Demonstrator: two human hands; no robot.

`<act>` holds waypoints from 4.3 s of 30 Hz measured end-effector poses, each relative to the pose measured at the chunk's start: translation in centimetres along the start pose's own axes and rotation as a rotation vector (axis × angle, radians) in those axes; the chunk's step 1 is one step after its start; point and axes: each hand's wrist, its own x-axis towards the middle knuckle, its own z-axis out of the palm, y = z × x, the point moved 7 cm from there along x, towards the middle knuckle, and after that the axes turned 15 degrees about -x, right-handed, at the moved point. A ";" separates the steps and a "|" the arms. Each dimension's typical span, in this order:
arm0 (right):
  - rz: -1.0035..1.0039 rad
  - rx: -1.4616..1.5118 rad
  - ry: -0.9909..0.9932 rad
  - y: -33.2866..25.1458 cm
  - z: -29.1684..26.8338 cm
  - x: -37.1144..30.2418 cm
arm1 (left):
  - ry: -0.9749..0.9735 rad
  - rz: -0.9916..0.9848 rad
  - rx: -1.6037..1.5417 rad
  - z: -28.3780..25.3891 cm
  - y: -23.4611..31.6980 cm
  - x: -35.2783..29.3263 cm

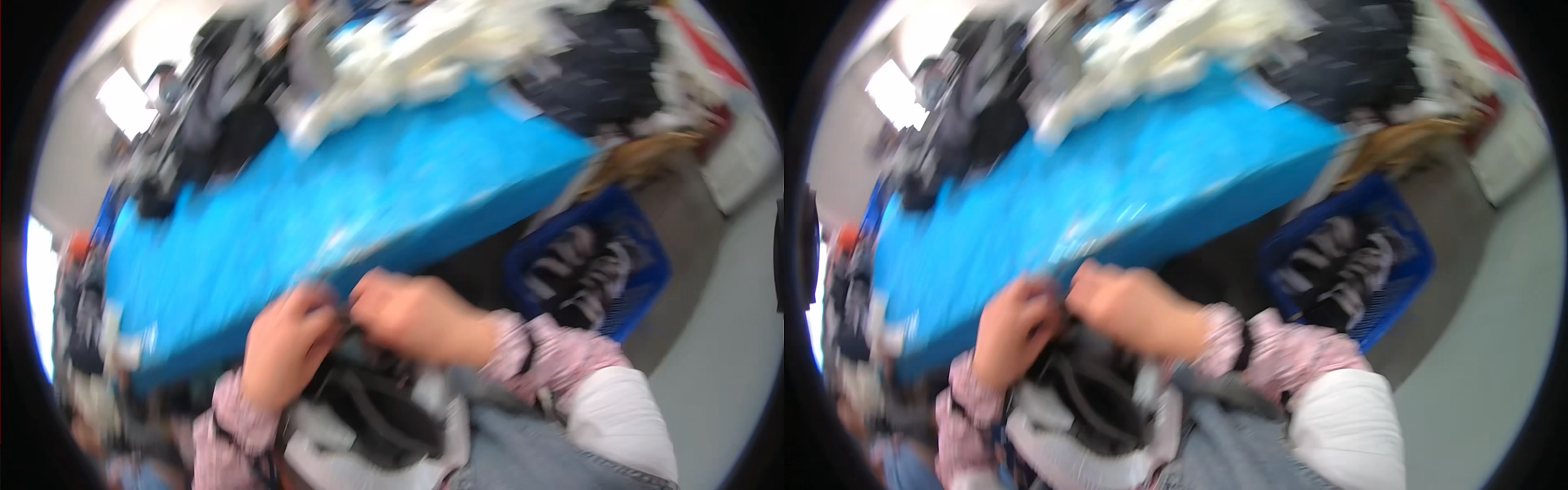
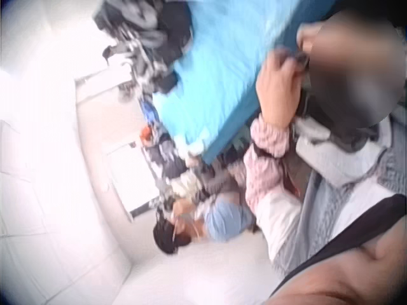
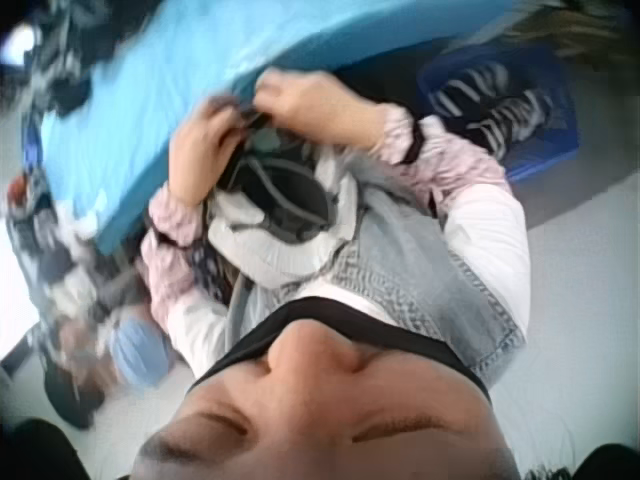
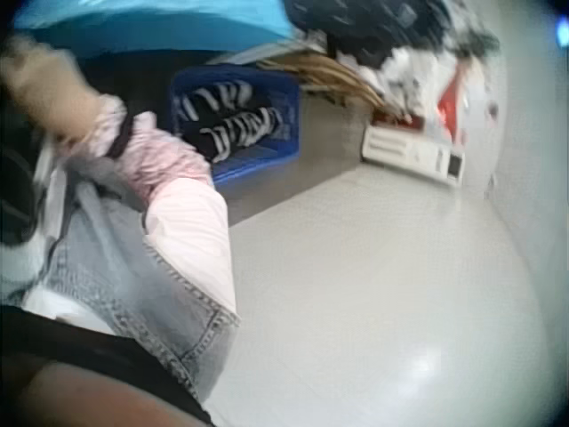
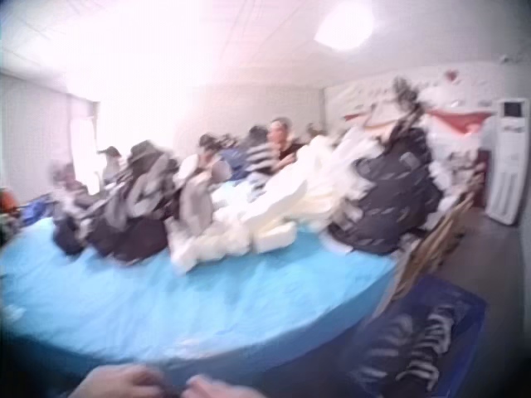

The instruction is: The person picks up a shoe upper, wipes the inner edges, and then inserts a large white foam piece into the shoe before stacking it.

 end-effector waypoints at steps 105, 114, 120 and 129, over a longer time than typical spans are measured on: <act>-0.088 -0.387 -0.170 5.6 -4.6 8.0 | 0.129 -0.042 -0.197 -8.6 2.4 1.5; 0.154 -0.367 -0.078 8.6 -1.7 10.3 | 0.084 -0.127 -0.149 -11.5 -3.5 0.9; 0.372 -0.248 -0.298 11.8 -0.2 9.5 | 0.131 -0.123 -0.183 -13.7 -0.6 -3.0; 0.213 -0.363 -0.128 5.2 -0.9 11.3 | 0.101 -0.131 0.131 -9.2 -5.5 4.2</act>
